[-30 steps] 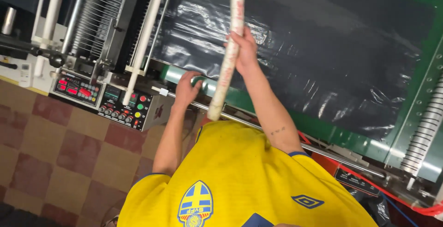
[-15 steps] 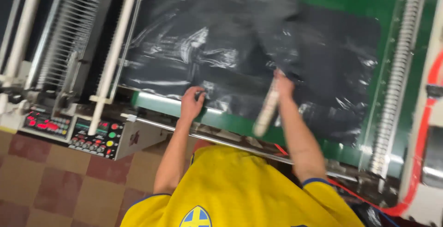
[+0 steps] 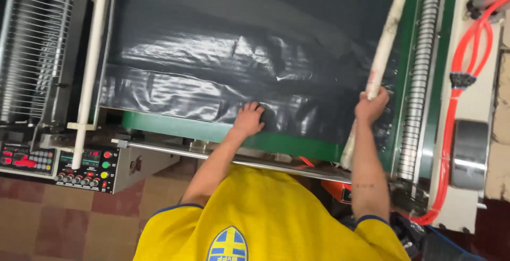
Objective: Guiding and smoothing a continuous sheet of black plastic film on a conveyor belt using a long rod.
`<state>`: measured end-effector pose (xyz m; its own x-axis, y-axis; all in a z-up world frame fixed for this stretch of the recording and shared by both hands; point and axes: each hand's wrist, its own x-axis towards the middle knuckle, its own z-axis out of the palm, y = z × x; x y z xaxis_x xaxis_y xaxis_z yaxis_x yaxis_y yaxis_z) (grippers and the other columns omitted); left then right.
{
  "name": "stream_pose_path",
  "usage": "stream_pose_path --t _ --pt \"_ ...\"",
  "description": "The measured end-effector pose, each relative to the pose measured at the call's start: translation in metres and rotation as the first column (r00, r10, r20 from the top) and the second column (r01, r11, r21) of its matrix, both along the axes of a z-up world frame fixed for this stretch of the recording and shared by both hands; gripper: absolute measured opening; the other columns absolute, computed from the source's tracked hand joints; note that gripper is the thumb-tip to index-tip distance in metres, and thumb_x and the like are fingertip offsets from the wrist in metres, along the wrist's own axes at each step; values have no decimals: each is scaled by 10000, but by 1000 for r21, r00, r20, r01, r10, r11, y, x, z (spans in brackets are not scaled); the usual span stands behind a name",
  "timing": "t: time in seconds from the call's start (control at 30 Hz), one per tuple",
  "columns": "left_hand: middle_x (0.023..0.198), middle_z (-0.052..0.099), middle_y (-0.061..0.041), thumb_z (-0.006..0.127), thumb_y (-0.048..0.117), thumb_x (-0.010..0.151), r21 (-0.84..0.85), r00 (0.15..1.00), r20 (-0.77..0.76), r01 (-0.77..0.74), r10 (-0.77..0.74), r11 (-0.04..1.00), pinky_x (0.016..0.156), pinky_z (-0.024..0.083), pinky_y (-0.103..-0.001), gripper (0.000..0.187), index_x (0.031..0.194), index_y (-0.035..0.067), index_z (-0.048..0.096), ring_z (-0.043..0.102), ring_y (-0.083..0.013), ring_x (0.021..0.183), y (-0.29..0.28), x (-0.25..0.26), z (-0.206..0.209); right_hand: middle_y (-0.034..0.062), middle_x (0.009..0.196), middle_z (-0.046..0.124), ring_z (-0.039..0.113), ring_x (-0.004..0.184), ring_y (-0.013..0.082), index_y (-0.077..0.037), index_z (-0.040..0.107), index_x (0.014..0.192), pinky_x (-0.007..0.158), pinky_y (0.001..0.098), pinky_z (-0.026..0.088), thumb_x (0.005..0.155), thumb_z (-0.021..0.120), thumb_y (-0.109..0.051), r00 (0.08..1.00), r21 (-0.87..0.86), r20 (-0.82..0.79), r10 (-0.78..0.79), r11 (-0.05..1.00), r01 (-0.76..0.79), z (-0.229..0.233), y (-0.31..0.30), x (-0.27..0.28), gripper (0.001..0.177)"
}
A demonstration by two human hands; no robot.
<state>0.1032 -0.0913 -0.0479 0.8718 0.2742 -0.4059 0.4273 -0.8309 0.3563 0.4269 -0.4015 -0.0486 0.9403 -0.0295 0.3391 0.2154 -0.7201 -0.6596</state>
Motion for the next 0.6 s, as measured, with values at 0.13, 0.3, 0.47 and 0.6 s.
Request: stream_pose_path --t 0.13,0.3,0.47,0.6 --pt "1432 580 -154 726 333 874 -196 970 218 -67 110 978 1076 475 -554 540 1365 129 631 539 -368 1364 14 -12 24 197 1199 572 590 1165 457 -69 590 1309 1049 538 431 791 869 24 976 81 60 210 973 -215 84 85 -60 596" --pt "1382 622 -215 707 131 880 -438 860 397 -129 321 889 1077 490 -538 425 1294 57 650 577 -418 1325 61 -79 80 247 1176 601 602 1129 461 -25 592 1353 992 571 445 840 855 -13 893 284 -23 450 859 -426 128 200 -108 576" --pt "1222 688 -187 734 91 858 -485 703 502 -253 504 837 1066 493 -508 338 1193 80 695 633 -418 1219 120 -159 60 117 1039 678 726 841 214 -109 569 1238 639 359 666 886 679 -25 494 941 -222 841 317 -117 137 327 -184 378" --pt "1155 713 -147 726 84 869 -522 609 459 -404 647 751 1041 508 -465 323 1191 110 719 665 -370 1171 163 -225 48 108 918 690 728 726 210 -98 592 1206 556 370 660 830 719 16 368 960 -265 891 281 9 158 412 -286 412"
